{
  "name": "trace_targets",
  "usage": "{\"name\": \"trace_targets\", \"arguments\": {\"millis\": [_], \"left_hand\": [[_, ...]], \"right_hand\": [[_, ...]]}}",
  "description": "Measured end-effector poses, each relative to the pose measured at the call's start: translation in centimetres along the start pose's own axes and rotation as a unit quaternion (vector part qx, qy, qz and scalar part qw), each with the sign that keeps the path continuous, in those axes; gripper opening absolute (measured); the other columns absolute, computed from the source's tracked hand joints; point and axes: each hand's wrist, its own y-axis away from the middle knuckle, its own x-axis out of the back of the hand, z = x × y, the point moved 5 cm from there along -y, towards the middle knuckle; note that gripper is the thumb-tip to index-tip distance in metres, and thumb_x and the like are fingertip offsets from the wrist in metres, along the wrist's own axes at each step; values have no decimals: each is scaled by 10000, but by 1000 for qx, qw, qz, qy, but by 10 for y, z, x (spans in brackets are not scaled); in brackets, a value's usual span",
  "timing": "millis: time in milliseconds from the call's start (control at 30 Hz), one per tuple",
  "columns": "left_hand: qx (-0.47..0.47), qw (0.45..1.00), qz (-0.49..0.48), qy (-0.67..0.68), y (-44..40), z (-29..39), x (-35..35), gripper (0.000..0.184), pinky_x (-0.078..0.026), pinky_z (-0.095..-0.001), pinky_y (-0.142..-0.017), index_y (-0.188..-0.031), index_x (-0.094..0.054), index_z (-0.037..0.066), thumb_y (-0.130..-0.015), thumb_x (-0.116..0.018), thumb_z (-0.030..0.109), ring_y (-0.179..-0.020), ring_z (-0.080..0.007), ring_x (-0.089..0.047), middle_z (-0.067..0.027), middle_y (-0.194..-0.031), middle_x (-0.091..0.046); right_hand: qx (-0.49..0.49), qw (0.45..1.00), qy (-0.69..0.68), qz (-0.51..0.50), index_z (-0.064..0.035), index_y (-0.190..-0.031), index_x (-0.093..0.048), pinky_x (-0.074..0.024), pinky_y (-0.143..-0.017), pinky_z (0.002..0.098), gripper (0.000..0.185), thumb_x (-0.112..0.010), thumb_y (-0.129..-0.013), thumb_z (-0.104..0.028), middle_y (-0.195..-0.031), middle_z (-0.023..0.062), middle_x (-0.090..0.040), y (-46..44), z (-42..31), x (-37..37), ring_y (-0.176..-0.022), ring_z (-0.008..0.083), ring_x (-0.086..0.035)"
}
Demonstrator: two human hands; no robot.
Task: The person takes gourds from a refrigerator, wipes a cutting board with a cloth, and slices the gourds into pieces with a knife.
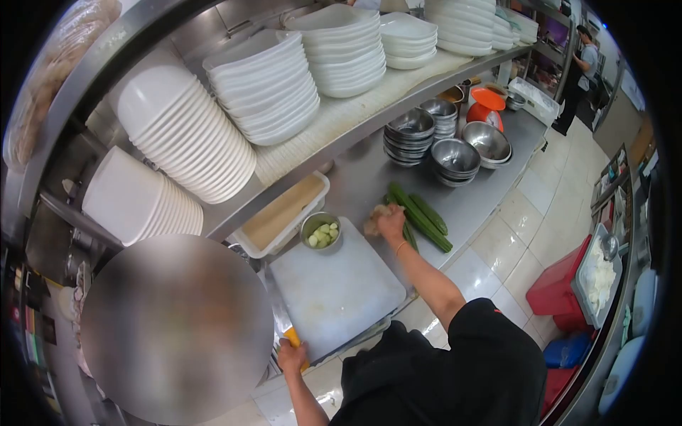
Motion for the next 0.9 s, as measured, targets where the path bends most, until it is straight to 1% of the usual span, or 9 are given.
{"name": "trace_targets", "arguments": {"millis": [167,267,367,400,567,700,733,833,900], "left_hand": [[12,1000,-6,-22,-4,-10,-11,645,-519,-482,-891,-1116,-560,12,-712,-773,467,-1040,-404,-657,-240,-1053,-688],[34,998,-44,-31,1,-8,-6,644,-513,-471,-907,-1171,-551,28,-740,-746,464,-1066,-402,-651,-232,-1103,-686],[39,998,-50,-1,1,-1,-2,625,-508,-461,-908,-1184,-548,40,-755,-738,453,-1070,-404,-647,-230,-1097,-688],[44,998,-51,3,3,1,0,610,-507,-460,-908,-1181,-549,38,-753,-732,432,-1068,-405,-647,-230,-1092,-689],[52,997,-58,16,7,10,12,533,-500,-460,-909,-1162,-569,26,-723,-685,306,-1069,-411,-641,-240,-1087,-687],[64,990,47,118,0,-34,-5,370,-526,-407,-654,-982,-607,-43,-671,-645,154,-735,-330,-686,-235,-811,-669],[83,991,38,98,22,-16,22,389,-521,-443,-760,-1017,-639,-35,-687,-649,169,-873,-433,-663,-263,-890,-684],[76,977,54,194,70,-31,46,376,-503,-421,-728,-1003,-627,-48,-673,-638,131,-782,-399,-641,-235,-821,-657],[62,964,77,248,99,-42,60,345,-473,-368,-612,-1000,-620,-47,-677,-610,74,-625,-281,-584,-150,-727,-617]], "right_hand": [[38,964,-221,-146,-17,-877,-554,-485,-702,295,201,-675,-720,-50,-805,19,-592,9,-80,41,-727,109,-520],[57,957,-149,-242,-32,-1063,-562,-495,-856,348,396,-707,-698,-86,-1023,107,-617,59,-108,50,-928,197,-580],[275,885,195,-321,-69,-1307,-484,-387,-1078,458,677,-746,-690,-166,-1362,219,-478,118,-90,28,-1277,362,-452],[201,856,285,-382,-55,-1436,-383,-211,-1179,550,925,-808,-640,-262,-1513,277,-294,136,-64,20,-1442,471,-196],[290,837,307,-349,-16,-1428,-386,-185,-1192,561,818,-744,-729,-243,-1540,262,-275,156,-21,-7,-1463,468,-173],[266,846,277,-370,16,-1382,-415,-207,-1191,546,628,-637,-817,-146,-1498,267,-342,175,-19,-9,-1442,461,-239],[278,851,262,-360,16,-1358,-431,-221,-1187,542,593,-626,-816,-127,-1483,271,-360,183,-17,-12,-1424,462,-270],[295,865,196,-354,17,-1257,-490,-272,-1163,539,470,-589,-806,-69,-1430,283,-416,232,-13,-22,-1364,464,-364],[256,868,106,-412,26,-1131,-551,-340,-1122,528,360,-567,-774,-17,-1373,278,-471,283,-24,-38,-1317,461,-416]]}}
